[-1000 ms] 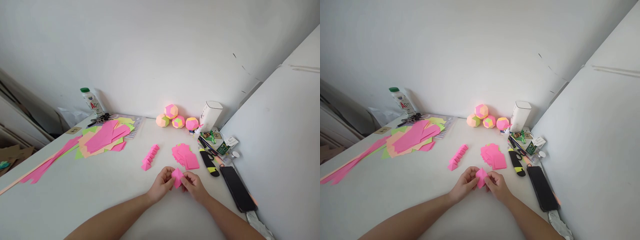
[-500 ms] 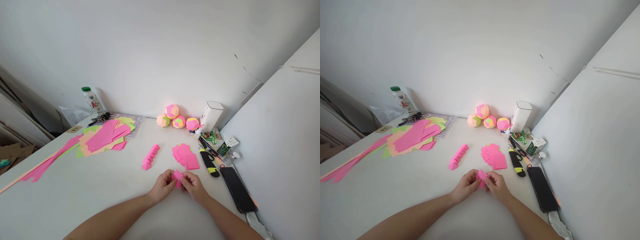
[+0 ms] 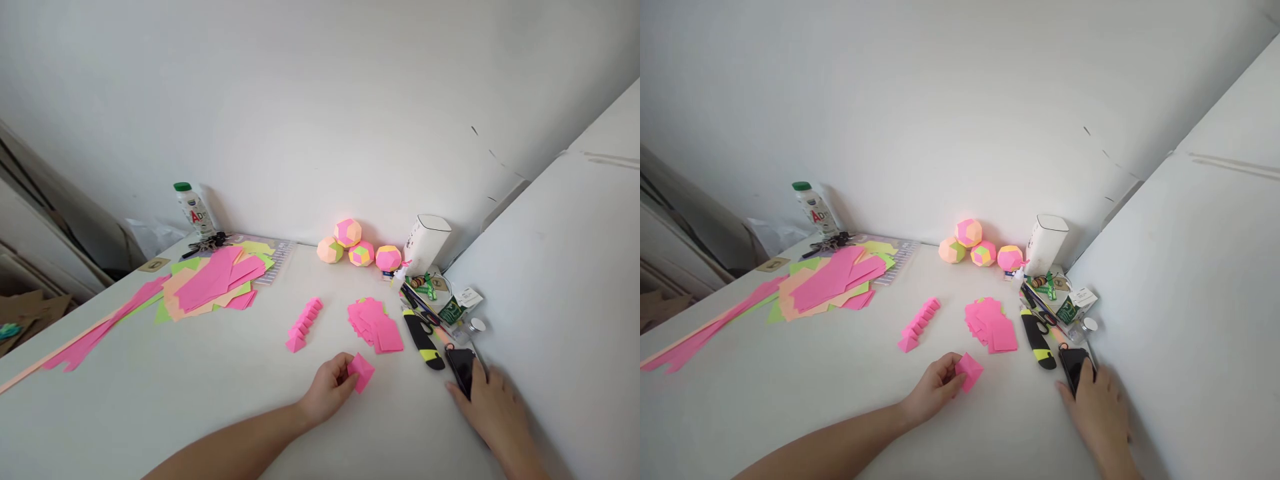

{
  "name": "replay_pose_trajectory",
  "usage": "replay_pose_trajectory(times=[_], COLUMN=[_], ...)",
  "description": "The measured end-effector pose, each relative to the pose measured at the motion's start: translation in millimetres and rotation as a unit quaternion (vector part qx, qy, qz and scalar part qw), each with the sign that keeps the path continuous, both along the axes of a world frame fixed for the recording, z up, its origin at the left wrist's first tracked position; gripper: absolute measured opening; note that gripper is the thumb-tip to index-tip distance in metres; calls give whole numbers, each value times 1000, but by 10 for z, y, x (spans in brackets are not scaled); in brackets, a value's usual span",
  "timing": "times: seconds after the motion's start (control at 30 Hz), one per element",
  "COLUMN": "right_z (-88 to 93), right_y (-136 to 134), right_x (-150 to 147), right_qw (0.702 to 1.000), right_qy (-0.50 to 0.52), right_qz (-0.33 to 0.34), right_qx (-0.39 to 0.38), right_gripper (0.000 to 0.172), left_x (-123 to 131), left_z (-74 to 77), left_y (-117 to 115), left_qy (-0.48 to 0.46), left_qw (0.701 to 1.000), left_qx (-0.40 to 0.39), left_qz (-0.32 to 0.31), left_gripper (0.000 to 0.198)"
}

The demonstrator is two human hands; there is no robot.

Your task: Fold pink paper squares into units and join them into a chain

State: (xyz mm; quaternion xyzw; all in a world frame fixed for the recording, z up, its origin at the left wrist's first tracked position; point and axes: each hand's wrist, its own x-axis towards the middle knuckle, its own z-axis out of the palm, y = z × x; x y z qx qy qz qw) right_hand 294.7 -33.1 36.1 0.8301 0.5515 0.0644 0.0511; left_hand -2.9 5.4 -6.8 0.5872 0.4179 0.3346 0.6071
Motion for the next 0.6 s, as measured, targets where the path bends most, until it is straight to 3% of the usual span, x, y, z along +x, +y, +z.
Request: replay_pose_trajectory(times=[0.2, 0.6], right_z=[-227, -308], right_y=[-130, -83], right_x=[169, 264], right_qw=[1000, 997], right_qy=[15, 5], right_qz=[-8, 17], right_qx=[17, 79], right_gripper=[60, 65], left_x=[6, 7], left_z=[20, 37], left_y=[-4, -2], left_qy=[10, 22], left_qw=[1000, 1000], left_qx=[5, 8], left_qz=[2, -2], left_gripper=[8, 12])
